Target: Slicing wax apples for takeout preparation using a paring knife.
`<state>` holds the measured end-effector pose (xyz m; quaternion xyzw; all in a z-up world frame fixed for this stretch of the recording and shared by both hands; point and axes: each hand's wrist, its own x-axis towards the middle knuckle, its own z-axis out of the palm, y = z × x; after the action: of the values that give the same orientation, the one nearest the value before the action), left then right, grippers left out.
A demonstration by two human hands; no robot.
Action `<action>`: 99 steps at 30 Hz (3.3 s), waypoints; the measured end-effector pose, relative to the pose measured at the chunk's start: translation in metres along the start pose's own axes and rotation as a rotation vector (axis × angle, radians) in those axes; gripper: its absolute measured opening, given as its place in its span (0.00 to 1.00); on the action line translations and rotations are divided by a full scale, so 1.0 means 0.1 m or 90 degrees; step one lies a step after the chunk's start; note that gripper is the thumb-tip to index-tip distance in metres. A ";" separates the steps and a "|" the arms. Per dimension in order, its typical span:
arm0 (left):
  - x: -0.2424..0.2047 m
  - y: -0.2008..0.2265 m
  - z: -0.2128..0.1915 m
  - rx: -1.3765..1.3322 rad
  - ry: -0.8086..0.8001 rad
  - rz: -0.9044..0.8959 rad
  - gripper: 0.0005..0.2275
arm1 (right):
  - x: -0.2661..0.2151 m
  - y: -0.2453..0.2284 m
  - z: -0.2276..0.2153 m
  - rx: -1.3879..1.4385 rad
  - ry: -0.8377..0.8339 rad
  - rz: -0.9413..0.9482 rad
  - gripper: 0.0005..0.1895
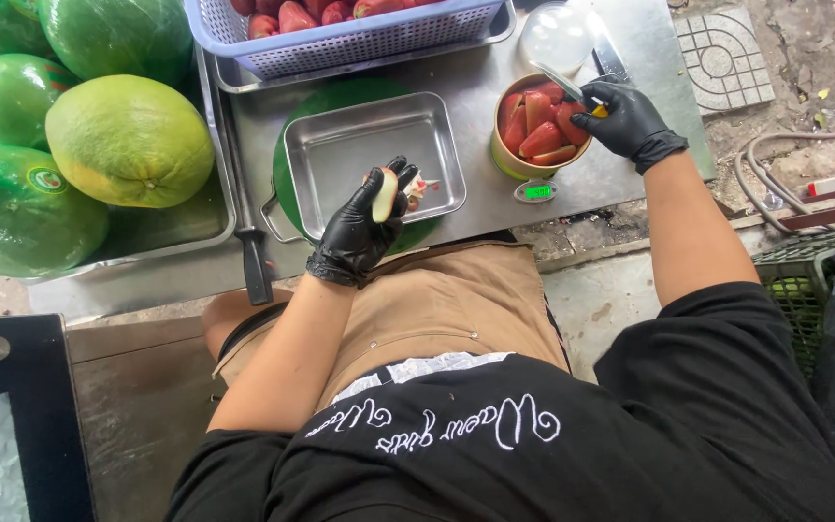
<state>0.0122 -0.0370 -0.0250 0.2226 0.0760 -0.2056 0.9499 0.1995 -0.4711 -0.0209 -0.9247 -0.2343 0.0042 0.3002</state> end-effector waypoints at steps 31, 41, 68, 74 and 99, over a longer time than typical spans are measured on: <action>-0.22 -0.12 0.35 0.432 -0.112 0.359 0.23 | -0.49 -2.74 0.93 0.077 -0.025 -0.218 0.32; 0.11 -0.23 -0.12 -0.149 0.051 0.064 0.15 | -0.26 -2.55 1.19 0.229 -0.038 -0.147 0.23; -0.25 -0.03 0.44 1.055 -0.020 0.540 0.39 | -0.07 -0.88 1.01 0.524 0.035 0.105 0.17; -0.19 -0.07 0.36 1.064 0.019 0.502 0.34 | 0.24 -0.27 -0.06 0.351 -0.022 0.205 0.13; -0.01 -0.11 0.47 1.020 -0.008 0.442 0.24 | 0.25 -0.17 0.03 0.000 -0.010 0.053 0.21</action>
<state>0.0091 -0.0670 0.0124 0.8330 -0.1687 0.1029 0.5169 0.2144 -0.4466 -0.0101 -0.9335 -0.1978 0.0241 0.2980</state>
